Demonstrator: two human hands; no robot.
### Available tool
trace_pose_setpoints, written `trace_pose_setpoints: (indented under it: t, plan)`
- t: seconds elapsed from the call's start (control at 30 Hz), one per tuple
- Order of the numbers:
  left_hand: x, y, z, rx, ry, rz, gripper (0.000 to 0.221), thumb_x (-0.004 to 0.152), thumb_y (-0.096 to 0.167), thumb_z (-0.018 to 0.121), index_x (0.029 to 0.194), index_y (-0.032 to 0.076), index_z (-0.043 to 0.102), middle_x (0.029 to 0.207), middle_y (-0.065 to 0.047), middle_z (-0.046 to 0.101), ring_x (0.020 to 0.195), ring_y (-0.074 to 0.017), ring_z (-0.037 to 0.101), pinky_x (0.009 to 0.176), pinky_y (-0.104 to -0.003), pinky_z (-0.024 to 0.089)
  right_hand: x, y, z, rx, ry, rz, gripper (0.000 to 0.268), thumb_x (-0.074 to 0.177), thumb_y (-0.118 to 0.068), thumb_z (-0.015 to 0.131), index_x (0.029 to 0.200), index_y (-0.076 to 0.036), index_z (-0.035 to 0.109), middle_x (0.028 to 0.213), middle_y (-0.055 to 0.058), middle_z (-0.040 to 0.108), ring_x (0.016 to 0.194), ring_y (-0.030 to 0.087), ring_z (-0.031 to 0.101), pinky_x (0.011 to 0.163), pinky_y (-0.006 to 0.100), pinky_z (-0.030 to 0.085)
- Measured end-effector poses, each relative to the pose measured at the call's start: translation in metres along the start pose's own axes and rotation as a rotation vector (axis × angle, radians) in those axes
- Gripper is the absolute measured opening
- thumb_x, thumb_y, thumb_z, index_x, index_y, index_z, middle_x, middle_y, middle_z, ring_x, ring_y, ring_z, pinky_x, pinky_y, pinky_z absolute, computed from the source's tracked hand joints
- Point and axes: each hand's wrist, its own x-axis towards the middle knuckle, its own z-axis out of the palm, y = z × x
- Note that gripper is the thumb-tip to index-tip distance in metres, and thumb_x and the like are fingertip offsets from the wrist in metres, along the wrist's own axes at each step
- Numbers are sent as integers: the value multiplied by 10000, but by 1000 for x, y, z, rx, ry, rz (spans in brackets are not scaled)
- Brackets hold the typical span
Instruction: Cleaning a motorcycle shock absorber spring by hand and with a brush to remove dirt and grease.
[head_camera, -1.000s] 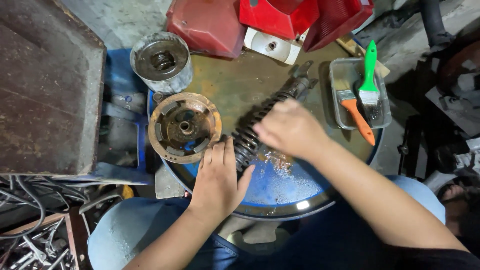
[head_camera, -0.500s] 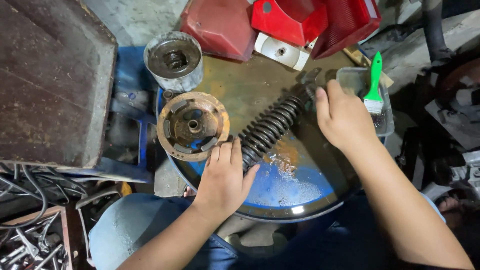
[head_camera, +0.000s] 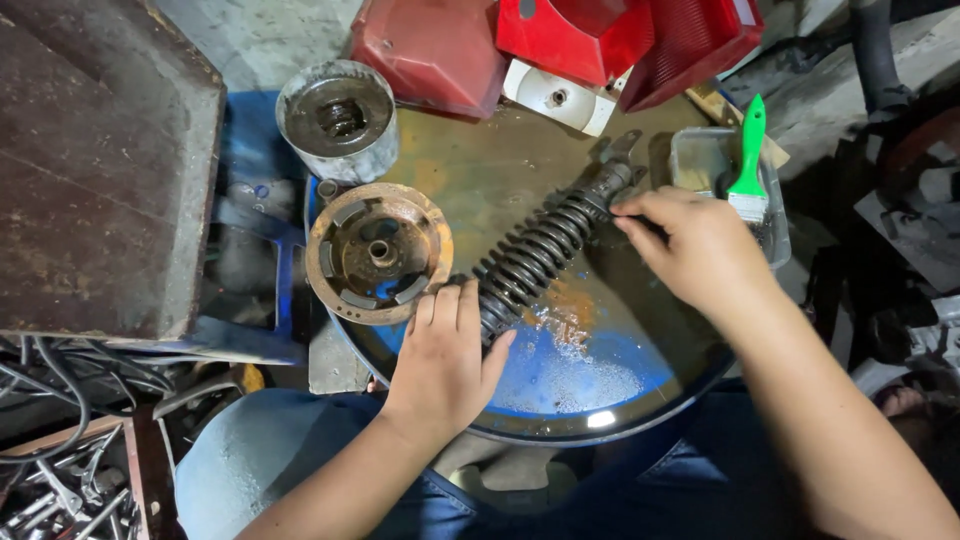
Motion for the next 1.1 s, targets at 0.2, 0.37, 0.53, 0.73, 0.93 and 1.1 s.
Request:
trace_pose_setpoints:
  t: [0.2,0.37,0.53,0.73,0.93,1.1]
  plan:
    - [0,1,1,32,25,14,821,1115,546,840,1589,-111,714,1333,-269,765,1239,-437,790,1019,-534,699,1,26,64,-314,215,-150,44,1192,-273,854,1178,-243,883,967,-20,751,943,245,857,835,353,715]
    - [-1,5,9,72,22,17,842,1082,562,872,1583,-97,716,1322,-255,752,1199,-432,784,985,-537,701,7,7,29,-191,-2,41,136,1151,-178,826,1223,-117,924,1050,126,874,1009,408,898,849,499,739]
    - [-8,5,19,218,51,54,856,1082,614,861,1580,-69,728,1263,-189,727,1161,-345,755,975,-453,687,9,4,35,-226,-16,33,176,1209,-175,791,1265,-90,934,1062,137,871,966,384,905,816,431,741]
    - [-8,10,17,282,66,75,850,1083,631,854,1561,-62,738,1238,-174,727,1118,-328,748,946,-449,684,1,3,20,-282,-97,94,203,1161,-206,794,1278,-112,930,1075,158,877,998,407,910,775,492,758]
    - [-9,8,20,247,91,94,847,1066,611,888,1556,-68,763,1235,-172,763,1124,-327,768,953,-441,678,0,2,35,-581,117,-118,116,1155,-340,789,1177,-240,844,1075,51,795,794,282,876,659,364,718]
    - [-14,11,28,380,62,105,917,1124,718,811,1668,-11,694,1207,-78,730,1086,-279,703,894,-399,628,6,-17,-8,-273,-299,212,243,1252,-282,653,1157,-111,798,1056,153,799,901,464,817,677,616,639]
